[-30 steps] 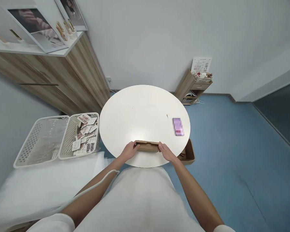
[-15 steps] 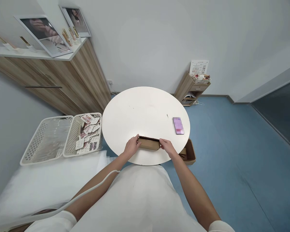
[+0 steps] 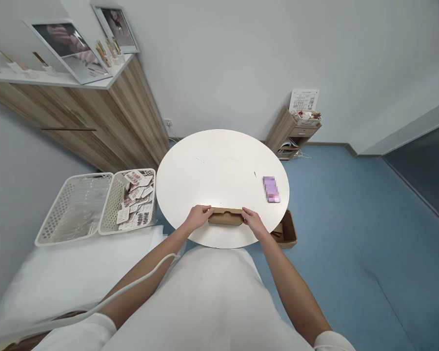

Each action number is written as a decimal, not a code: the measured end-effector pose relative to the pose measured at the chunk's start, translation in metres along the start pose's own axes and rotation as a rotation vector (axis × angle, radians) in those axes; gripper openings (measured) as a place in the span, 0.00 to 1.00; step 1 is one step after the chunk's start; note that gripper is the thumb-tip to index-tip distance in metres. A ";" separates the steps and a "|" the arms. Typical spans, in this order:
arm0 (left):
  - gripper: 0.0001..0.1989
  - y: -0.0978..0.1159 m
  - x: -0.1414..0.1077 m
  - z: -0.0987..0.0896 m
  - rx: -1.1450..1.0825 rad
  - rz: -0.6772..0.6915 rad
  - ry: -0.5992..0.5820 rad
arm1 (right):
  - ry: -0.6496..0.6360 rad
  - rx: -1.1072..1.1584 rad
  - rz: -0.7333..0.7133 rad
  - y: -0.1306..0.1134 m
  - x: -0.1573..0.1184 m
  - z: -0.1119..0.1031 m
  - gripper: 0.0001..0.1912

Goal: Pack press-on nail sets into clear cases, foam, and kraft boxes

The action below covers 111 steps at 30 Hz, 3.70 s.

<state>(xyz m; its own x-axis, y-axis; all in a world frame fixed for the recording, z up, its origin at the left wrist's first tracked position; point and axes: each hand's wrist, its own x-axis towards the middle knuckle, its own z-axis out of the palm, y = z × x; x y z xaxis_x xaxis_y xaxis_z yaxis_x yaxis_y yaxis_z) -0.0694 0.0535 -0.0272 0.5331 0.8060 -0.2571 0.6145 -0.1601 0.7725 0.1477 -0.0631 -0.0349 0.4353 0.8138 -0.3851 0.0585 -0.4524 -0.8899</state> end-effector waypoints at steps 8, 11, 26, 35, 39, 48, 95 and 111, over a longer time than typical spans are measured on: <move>0.28 -0.022 -0.004 0.007 -0.216 -0.111 -0.103 | 0.009 -0.022 0.067 0.015 -0.010 0.009 0.23; 0.25 -0.022 -0.004 0.008 -0.222 -0.114 -0.134 | 0.024 -0.098 0.068 0.008 -0.008 0.012 0.23; 0.24 -0.025 -0.015 0.044 -0.355 -0.166 -0.013 | 0.052 -0.035 -0.016 0.029 -0.022 0.003 0.21; 0.25 -0.025 -0.037 0.085 -0.342 -0.131 0.015 | 0.067 -0.112 0.092 0.042 -0.030 0.001 0.23; 0.29 -0.025 -0.032 0.089 -0.290 -0.217 0.010 | 0.073 -0.265 0.177 0.038 -0.022 -0.004 0.29; 0.24 -0.020 0.002 0.078 -0.180 -0.357 0.026 | -0.141 -0.481 0.137 0.035 0.021 -0.022 0.24; 0.21 0.139 0.057 0.222 -0.261 -0.098 -0.402 | 0.542 0.223 0.141 0.124 -0.024 -0.211 0.37; 0.08 0.023 -0.045 0.088 -0.361 -0.218 0.093 | -0.136 -0.047 -0.100 0.022 -0.022 -0.024 0.21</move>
<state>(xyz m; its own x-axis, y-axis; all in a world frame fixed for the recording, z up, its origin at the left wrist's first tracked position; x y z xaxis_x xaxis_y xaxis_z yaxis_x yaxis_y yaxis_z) -0.0285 -0.0367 -0.0485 0.3485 0.8497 -0.3957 0.4547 0.2159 0.8641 0.1608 -0.0992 -0.0402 0.2996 0.8961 -0.3274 0.1392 -0.3806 -0.9142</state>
